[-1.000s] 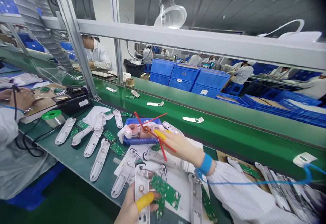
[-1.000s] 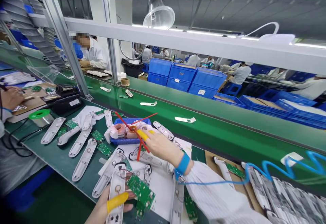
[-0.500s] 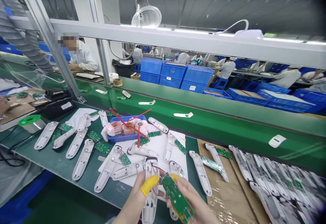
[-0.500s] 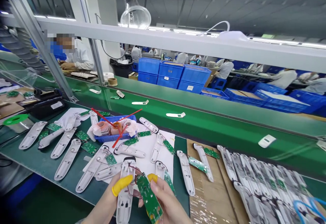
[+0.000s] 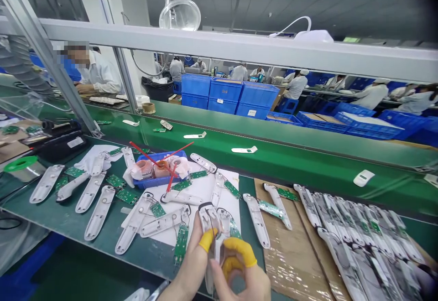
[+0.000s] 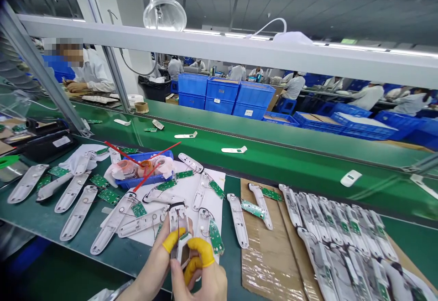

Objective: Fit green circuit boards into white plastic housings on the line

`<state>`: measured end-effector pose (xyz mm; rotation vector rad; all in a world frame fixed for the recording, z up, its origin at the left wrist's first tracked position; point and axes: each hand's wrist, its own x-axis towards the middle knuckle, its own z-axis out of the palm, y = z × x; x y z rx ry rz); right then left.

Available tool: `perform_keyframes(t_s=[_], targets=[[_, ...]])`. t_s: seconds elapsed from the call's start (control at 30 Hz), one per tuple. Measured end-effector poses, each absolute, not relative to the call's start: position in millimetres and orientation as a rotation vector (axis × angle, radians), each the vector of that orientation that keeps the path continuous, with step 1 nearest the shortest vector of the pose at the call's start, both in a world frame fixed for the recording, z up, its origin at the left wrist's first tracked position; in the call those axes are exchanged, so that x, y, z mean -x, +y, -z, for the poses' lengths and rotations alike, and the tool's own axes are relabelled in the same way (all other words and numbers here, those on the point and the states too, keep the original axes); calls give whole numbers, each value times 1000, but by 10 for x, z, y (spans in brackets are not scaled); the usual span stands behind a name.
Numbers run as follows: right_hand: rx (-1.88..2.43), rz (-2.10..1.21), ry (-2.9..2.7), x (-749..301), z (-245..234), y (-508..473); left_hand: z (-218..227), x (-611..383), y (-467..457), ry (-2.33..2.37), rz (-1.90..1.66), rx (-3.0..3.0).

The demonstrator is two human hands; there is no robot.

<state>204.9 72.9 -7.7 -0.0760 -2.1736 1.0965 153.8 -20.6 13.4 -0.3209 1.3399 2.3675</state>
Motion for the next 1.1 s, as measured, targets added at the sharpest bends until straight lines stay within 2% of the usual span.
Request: perform_keyframes(t_s=[0.07, 0.13, 0.27, 0.4, 0.5, 0.67, 0.77, 0.87, 1.0, 1.1], targets=[[-54, -793, -2189, -2021, 58, 759, -203, -1532, -194, 1211, -2407, 316], [-141, -627, -2177, -1999, 38, 789, -258, -1529, -192, 1194, -2423, 289], [-212, -572, -2183, -1988, 4, 818, -255, -1544, -222, 1283, -2382, 200], [-260, -872, -2320, -1973, -97, 901, -176, -1592, -309, 1385, -2360, 31], [-201, -1314, -2446, -1940, -251, 1013, -175, -1630, -376, 1340, -2369, -166], [1, -2047, -2381, -1897, -547, 1102, -277, -1637, -340, 1395, -2189, -534], [122, -2167, -2290, -1928, -585, 1091, -284, -1631, -285, 1488, -2149, -477], [103, -1851, -2296, -1997, -465, 1097, -276, -1638, -293, 1522, -2142, -426], [-263, -1116, -2347, -2054, -276, 1109, -292, -1664, -324, 1346, -2196, -230], [-359, -682, -2268, -2040, -257, 1062, -260, -1695, -282, 1263, -2256, -10]])
